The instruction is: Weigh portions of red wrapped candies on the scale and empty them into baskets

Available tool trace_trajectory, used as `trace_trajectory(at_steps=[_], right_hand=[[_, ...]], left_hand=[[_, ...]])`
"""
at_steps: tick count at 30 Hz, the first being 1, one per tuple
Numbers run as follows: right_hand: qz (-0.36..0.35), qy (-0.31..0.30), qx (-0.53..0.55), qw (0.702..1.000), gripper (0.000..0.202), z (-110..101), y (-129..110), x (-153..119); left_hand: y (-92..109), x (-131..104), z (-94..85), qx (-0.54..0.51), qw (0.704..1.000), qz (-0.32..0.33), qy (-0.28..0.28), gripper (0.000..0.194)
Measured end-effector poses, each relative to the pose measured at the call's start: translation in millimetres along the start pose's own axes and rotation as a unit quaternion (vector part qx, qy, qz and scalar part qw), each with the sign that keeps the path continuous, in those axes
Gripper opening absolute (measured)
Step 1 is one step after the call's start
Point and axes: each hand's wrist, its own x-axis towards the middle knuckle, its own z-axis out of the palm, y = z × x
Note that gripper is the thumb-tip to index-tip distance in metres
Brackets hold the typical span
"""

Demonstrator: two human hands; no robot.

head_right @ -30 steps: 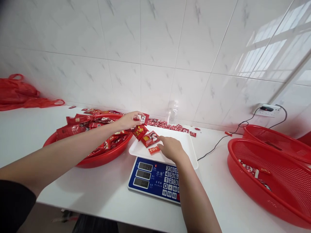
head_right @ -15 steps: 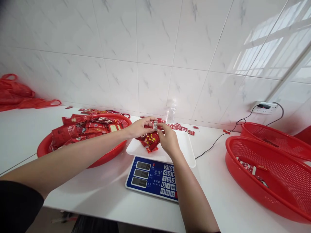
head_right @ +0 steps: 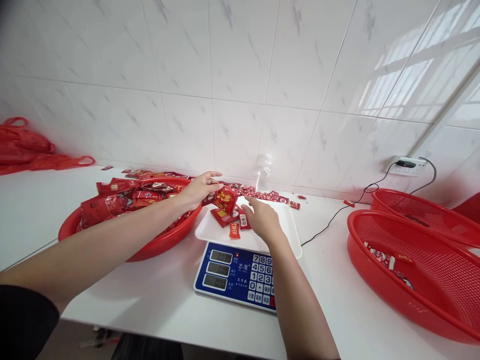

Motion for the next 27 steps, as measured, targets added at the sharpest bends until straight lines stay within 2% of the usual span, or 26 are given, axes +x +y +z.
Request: trace_trajectory(at_steps=[2, 4, 8, 12, 14, 17, 19, 21, 24, 27], right_hand=[[-0.019, -0.004, 0.121, 0.992, 0.049, 0, -8, -2], [-0.027, -0.018, 0.198, 0.98, 0.056, 1, -15, -3], [-0.029, 0.009, 0.178, 0.984, 0.047, 1, -16, -4], [-0.006, 0.102, 0.172, 0.98, 0.041, -6, -6, 0], [0.005, 0.154, 0.199, 0.968, 0.044, -12, -2, 2], [0.017, 0.18, 0.248, 0.952, 0.049, -20, 0, 1], [0.02, 0.187, 0.266, 0.945, 0.051, -24, -1, 0], [0.018, 0.193, 0.271, 0.943, 0.052, -27, -3, -2], [0.011, 0.193, 0.27, 0.943, 0.05, -28, -6, -4], [0.003, 0.195, 0.264, 0.945, 0.049, -27, -7, -4]], left_hand=[[1, -4, 6.7, -0.008, 1.0, -0.007, -0.018, 0.042], [2, -9, 13.9, -0.018, 0.999, -0.012, -0.045, 0.041], [7, -15, 20.8, 0.016, 0.998, 0.012, -0.068, 0.042], [1, -19, 14.7, 0.153, 0.985, 0.05, -0.061, 0.043], [-8, -23, 10.5, 0.229, 0.969, 0.054, -0.069, 0.043], [-23, -30, 7.0, 0.355, 0.925, 0.087, -0.101, 0.047], [-31, -36, 7.6, 0.431, 0.885, 0.105, -0.142, 0.056], [-36, -40, 11.4, 0.47, 0.857, 0.083, -0.194, 0.068], [-42, -40, 22.8, 0.479, 0.841, 0.049, -0.247, 0.077], [-47, -32, 38.1, 0.477, 0.839, 0.056, -0.256, 0.077]])
